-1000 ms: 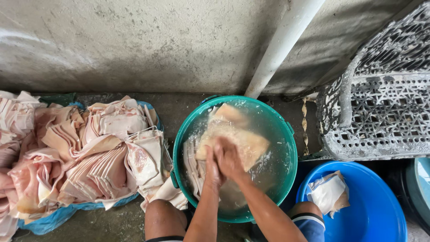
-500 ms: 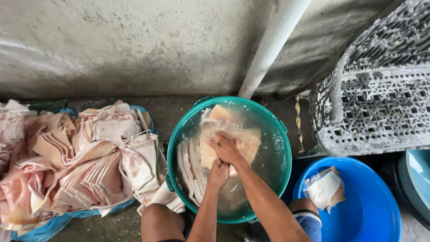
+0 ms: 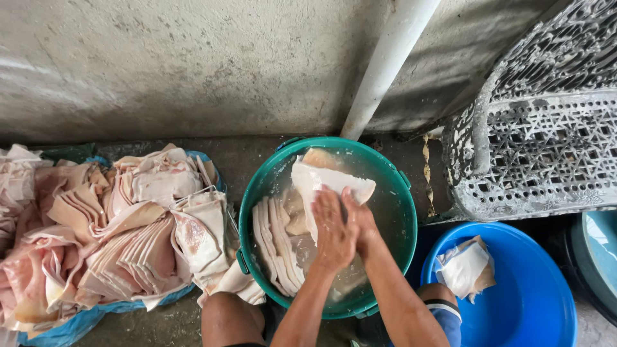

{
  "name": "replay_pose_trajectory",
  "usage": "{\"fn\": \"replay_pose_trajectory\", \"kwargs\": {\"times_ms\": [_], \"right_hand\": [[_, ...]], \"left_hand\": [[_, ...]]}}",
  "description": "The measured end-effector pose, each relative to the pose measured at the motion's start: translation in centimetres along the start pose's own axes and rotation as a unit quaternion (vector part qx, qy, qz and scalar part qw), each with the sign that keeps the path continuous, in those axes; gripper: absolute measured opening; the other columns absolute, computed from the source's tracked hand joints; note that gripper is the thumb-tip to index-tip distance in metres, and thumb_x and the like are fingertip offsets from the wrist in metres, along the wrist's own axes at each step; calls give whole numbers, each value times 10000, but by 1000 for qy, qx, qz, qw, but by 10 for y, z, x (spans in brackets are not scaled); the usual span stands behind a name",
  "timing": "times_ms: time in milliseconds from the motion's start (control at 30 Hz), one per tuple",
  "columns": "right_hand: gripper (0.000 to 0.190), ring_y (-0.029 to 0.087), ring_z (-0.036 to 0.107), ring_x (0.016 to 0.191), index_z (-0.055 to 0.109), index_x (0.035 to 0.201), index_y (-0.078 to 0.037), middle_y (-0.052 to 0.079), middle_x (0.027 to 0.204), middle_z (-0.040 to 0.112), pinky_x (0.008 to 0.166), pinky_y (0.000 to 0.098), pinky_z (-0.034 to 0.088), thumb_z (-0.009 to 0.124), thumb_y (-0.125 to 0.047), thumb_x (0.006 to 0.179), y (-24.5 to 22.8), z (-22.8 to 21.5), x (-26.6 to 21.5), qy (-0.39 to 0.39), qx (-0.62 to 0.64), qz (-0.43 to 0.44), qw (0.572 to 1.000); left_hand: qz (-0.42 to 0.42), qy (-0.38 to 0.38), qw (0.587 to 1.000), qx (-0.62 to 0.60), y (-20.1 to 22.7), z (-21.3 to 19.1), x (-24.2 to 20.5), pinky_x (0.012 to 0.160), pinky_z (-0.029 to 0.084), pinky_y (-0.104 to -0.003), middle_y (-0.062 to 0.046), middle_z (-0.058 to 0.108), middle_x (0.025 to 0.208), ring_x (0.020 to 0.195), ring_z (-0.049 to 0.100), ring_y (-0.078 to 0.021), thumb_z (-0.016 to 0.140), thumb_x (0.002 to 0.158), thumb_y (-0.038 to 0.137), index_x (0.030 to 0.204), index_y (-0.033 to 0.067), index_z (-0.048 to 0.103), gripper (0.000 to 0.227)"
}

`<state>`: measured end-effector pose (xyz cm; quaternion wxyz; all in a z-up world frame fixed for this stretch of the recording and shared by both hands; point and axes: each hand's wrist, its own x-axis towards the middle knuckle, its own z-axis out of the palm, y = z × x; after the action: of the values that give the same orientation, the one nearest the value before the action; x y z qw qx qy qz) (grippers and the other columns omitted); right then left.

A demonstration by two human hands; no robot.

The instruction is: The person washes pieces of animal skin in a green bucket of water and transfers them to a blue basin.

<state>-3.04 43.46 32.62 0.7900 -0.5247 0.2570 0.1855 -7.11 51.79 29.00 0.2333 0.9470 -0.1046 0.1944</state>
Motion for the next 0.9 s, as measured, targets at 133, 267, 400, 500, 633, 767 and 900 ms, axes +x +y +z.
{"fn": "replay_pose_trajectory", "kwargs": {"times_ms": [133,267,400,500,633,767,900], "right_hand": [[557,304,567,1293,551,1410,-1,169,1379,627,1121,414,422,514,-385,1008,27,7,-6,-28,-353,-277,894],[775,339,256,1520,350,1573,6,217,1628,334,1209,473,160,428,-520,1009,53,10,10,-164,-484,-372,775],[842,288,151,1586,294,1603,-36,148,1699,250,1244,493,65,360,-612,993,52,12,53,-158,-619,-402,656],[695,264,182,1585,448,1526,-189,78,1689,300,1297,440,91,326,-596,975,43,24,87,-105,-642,-236,722],[694,308,278,1546,460,1538,-138,141,1627,380,1295,453,131,274,-580,1036,55,20,80,-132,-577,-202,780],[674,345,284,1553,413,1541,-73,180,1630,372,1280,502,147,262,-537,1076,60,-3,43,-238,-567,-330,716],[609,394,264,1520,454,1530,-141,205,1641,319,1210,557,179,427,-485,1028,35,-5,51,-130,-648,-295,690]], "left_hand": [[-321,48,749,-578,-43,25,43,1217,156,-520,-253,266,1633,1508,224,-398,309,1073,619,1570,14,324,783],[-475,-14,357,-804,-88,8,48,1020,442,-466,-131,577,1305,1188,534,-305,518,1046,624,1407,86,539,648],[-398,-1,373,-838,-77,0,15,1126,452,-429,-102,571,1435,1325,551,-259,483,980,610,1462,104,485,699],[-455,-41,408,-791,-59,13,-4,1126,445,-436,-82,564,1468,1354,540,-266,415,948,666,1478,152,445,739],[-412,68,366,-832,-74,55,-10,1026,507,-463,-141,614,1311,1208,595,-322,456,1001,586,1331,68,572,625],[-419,67,379,-822,-104,96,-15,874,567,-408,-133,683,1015,928,669,-276,539,1025,391,1115,33,633,381],[-556,83,430,-706,-106,111,-26,484,320,-378,-42,669,776,552,469,-220,671,1045,325,1015,51,684,276]]}}
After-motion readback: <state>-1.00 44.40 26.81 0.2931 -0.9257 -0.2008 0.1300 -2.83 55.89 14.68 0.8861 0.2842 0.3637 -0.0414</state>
